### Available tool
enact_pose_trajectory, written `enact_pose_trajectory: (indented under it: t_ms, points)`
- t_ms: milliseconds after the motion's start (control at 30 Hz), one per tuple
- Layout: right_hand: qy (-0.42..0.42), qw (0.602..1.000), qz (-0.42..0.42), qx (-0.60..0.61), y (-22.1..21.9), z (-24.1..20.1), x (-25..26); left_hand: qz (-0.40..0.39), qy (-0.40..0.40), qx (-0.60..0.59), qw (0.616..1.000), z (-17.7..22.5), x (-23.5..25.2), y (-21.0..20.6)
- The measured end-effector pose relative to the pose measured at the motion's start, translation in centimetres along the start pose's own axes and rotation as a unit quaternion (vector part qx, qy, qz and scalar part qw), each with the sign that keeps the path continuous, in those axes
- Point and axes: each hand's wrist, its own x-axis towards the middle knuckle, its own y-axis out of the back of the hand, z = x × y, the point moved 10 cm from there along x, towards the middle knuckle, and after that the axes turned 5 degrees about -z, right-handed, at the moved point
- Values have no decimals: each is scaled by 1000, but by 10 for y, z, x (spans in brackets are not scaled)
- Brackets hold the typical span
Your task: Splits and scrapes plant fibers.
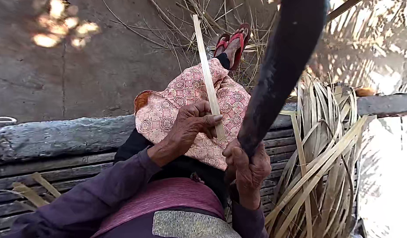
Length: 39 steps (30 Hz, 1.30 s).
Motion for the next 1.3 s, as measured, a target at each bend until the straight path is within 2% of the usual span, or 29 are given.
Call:
enact_pose_trajectory:
  t_ms: [100,333,467,1300]
  points:
    - [-15,1000,-11,6,2,-2,-4,33,18,-26,999,2,-1,2]
    - [1,995,-6,-104,-7,-8,-11,67,40,-56,995,-3,-4,-4]
    - [5,992,-11,-124,-8,-9,-10,86,45,-63,993,-5,-3,-4]
    - [32,973,-13,-228,-9,-19,-14,66,75,-88,991,-22,-8,-8]
